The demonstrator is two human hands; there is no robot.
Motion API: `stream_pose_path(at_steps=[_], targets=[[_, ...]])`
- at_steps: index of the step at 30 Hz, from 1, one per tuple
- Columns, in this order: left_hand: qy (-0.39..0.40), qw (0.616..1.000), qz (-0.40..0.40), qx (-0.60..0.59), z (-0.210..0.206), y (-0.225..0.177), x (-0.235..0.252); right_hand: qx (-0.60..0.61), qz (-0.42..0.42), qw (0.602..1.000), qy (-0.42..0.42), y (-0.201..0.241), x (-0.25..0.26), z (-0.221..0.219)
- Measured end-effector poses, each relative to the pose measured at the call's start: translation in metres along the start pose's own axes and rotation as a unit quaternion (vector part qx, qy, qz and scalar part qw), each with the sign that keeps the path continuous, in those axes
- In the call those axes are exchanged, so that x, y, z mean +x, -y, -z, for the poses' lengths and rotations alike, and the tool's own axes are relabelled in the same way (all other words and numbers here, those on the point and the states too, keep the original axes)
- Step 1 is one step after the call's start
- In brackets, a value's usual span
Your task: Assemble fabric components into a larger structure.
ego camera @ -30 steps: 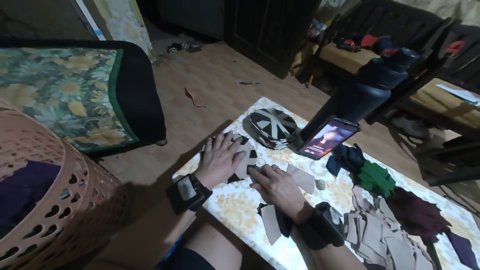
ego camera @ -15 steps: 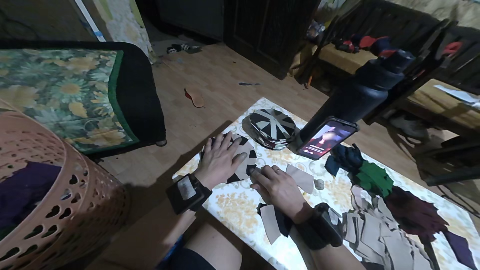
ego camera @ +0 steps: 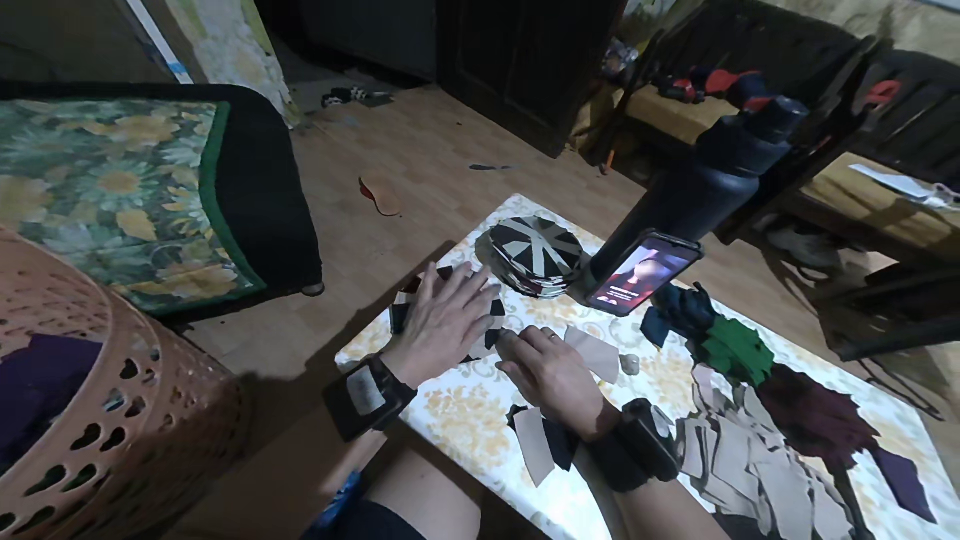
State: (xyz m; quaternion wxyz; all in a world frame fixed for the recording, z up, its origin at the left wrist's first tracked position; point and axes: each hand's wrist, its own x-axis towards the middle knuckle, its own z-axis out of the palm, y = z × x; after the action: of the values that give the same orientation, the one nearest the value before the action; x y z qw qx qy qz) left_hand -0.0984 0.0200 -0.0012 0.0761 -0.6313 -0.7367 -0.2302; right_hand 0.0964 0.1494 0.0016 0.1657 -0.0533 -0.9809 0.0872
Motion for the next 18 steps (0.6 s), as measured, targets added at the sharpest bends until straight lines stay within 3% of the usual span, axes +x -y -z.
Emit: stream_pose_path(at_steps=[2,6,11,18], targets=[[0.059,0.997,-0.043,-0.027,-0.002,-0.001,0.000,0.007,-0.005,1.000,0.000,-0.001,0.000,0.001],[0.145,0.988,-0.048,-0.006,-0.004,-0.002,0.002,0.057,-0.028,0.998,0.011,-0.001,-0.001,0.008],[0.111,0.990,-0.080,-0.022,-0.006,-0.005,0.003,0.135,-0.038,0.990,-0.008,0.001,-0.004,0.033],[0.086,0.991,-0.103,-0.026,-0.006,-0.005,0.003,0.101,0.034,0.993,-0.060,0.020,-0.004,0.082]])
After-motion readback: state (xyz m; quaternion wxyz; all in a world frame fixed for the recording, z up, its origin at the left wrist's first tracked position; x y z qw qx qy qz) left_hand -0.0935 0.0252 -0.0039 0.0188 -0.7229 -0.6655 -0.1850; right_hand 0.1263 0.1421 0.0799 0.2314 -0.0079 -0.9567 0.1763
